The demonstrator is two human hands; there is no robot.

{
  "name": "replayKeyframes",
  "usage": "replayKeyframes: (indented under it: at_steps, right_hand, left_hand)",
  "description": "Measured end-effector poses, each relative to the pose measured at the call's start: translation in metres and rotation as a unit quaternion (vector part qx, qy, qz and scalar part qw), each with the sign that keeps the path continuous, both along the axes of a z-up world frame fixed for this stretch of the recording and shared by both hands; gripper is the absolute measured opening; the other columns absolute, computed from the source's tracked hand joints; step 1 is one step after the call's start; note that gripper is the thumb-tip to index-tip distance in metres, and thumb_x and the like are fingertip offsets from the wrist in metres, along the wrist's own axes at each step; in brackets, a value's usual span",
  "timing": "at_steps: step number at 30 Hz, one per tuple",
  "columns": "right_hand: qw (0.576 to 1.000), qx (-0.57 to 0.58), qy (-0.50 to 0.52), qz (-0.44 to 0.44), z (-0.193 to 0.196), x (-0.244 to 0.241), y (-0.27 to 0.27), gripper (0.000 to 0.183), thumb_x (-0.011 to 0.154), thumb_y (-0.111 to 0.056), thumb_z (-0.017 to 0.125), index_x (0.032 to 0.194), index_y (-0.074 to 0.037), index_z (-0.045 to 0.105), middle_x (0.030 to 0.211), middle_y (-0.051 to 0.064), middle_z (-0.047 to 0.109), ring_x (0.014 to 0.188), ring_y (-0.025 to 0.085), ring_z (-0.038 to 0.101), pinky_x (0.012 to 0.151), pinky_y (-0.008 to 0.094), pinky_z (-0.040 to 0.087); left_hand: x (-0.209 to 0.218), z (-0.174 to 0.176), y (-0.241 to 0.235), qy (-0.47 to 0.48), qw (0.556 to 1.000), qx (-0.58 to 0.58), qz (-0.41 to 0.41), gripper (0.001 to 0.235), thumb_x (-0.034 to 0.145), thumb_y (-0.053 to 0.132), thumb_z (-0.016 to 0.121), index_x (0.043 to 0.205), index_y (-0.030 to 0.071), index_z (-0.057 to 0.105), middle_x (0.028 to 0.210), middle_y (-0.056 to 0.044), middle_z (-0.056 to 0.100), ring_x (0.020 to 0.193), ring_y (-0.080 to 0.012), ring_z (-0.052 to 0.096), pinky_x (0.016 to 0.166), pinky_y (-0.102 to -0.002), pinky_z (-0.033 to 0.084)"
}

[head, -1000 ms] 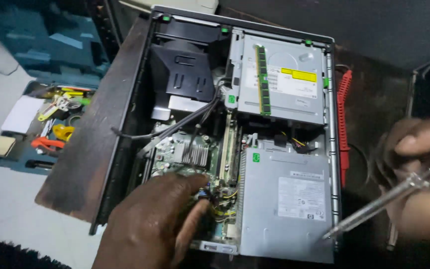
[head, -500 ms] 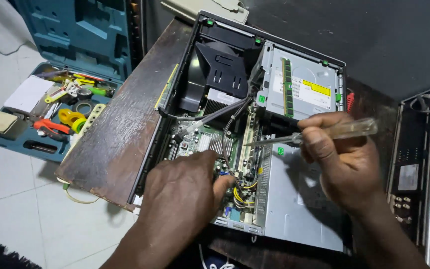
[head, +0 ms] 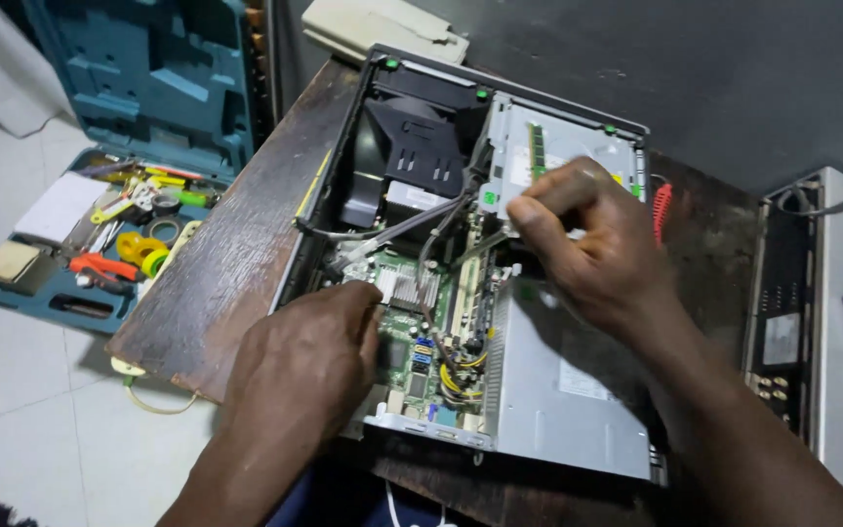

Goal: Removing a RAM module and unscrewing the back panel of a desktop computer.

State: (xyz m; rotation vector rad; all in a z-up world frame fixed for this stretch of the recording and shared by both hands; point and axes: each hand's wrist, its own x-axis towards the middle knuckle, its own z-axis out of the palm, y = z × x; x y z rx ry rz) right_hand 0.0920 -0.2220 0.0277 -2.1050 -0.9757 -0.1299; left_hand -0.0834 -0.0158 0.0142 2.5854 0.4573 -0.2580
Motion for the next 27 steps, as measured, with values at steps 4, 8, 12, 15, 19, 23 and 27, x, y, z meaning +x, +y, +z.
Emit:
replayKeyframes:
  at_steps: [4, 8, 12, 15, 19, 23, 27]
  right_hand:
    - [0.999, -0.024, 0.038, 0.02, 0.006, 0.009, 0.02, 0.023, 0.106, -0.024, 0.063, 0.088, -0.014, 0.053, 0.097, 0.006, 0.063, 0.082, 0.017, 0.059, 0.071, 0.032, 0.049]
    - [0.996, -0.054, 0.07, 0.013, 0.004, 0.009, 0.03, 0.022, 0.103, -0.036, 0.067, 0.103, -0.014, 0.063, 0.086, 0.0, 0.063, 0.069, 0.013, 0.055, 0.06, 0.032, 0.045]
    - [0.993, -0.08, 0.079, 0.02, -0.007, 0.011, 0.03, 0.031, 0.104, -0.039, 0.069, 0.117, -0.014, 0.057, 0.079, -0.002, 0.057, 0.064, 0.014, 0.051, 0.058, 0.033, 0.044]
    - [0.995, -0.069, 0.074, 0.025, -0.009, 0.01, 0.028, 0.029, 0.104, -0.037, 0.07, 0.118, -0.014, 0.057, 0.08, -0.002, 0.058, 0.064, 0.014, 0.053, 0.057, 0.031, 0.046]
    - [0.996, -0.044, 0.065, 0.035, -0.01, 0.01, 0.027, 0.026, 0.104, -0.034, 0.071, 0.115, -0.014, 0.058, 0.083, -0.001, 0.06, 0.066, 0.013, 0.054, 0.058, 0.03, 0.046]
    - [0.998, -0.027, 0.037, 0.052, -0.014, 0.012, 0.026, 0.026, 0.104, -0.03, 0.073, 0.115, -0.012, 0.058, 0.078, -0.003, 0.059, 0.062, 0.012, 0.052, 0.057, 0.03, 0.044]
    - [0.996, -0.062, 0.044, 0.052, -0.008, 0.009, 0.025, 0.036, 0.103, -0.032, 0.073, 0.127, -0.013, 0.053, 0.08, 0.0, 0.062, 0.061, 0.013, 0.057, 0.054, 0.03, 0.046]
  left_hand:
    - [-0.003, -0.011, -0.002, -0.094, 0.994, 0.007, 0.051, 0.027, 0.1, 0.023, 0.062, 0.124, 0.021, 0.074, 0.115, -0.002, 0.082, 0.096, -0.0265, 0.08, 0.083, -0.05, 0.065]
    - [-0.003, -0.014, -0.003, -0.13, 0.99, 0.01, 0.056, 0.023, 0.101, 0.022, 0.064, 0.12, 0.019, 0.076, 0.107, -0.006, 0.083, 0.081, -0.0297, 0.081, 0.071, -0.051, 0.067]
    - [-0.003, -0.016, -0.003, -0.174, 0.983, 0.011, 0.059, 0.022, 0.099, 0.019, 0.064, 0.117, 0.017, 0.077, 0.103, -0.006, 0.083, 0.085, -0.0318, 0.079, 0.072, -0.052, 0.063]
    - [-0.004, -0.021, -0.002, -0.204, 0.978, 0.015, 0.047, 0.022, 0.098, 0.017, 0.066, 0.116, 0.015, 0.077, 0.102, -0.007, 0.083, 0.085, -0.0312, 0.079, 0.07, -0.051, 0.063]
    - [-0.003, -0.029, -0.001, -0.237, 0.97, 0.023, 0.046, 0.022, 0.095, 0.017, 0.068, 0.114, 0.014, 0.078, 0.101, -0.006, 0.083, 0.085, -0.0314, 0.078, 0.068, -0.05, 0.061]
    - [-0.004, -0.031, -0.001, -0.238, 0.97, 0.018, 0.051, 0.023, 0.093, 0.018, 0.068, 0.114, 0.016, 0.078, 0.102, -0.006, 0.082, 0.089, -0.0331, 0.078, 0.07, -0.052, 0.06]
    - [-0.003, -0.026, -0.002, -0.207, 0.976, 0.018, 0.063, 0.019, 0.094, 0.022, 0.066, 0.11, 0.021, 0.077, 0.096, -0.007, 0.081, 0.086, -0.0358, 0.076, 0.068, -0.056, 0.057]
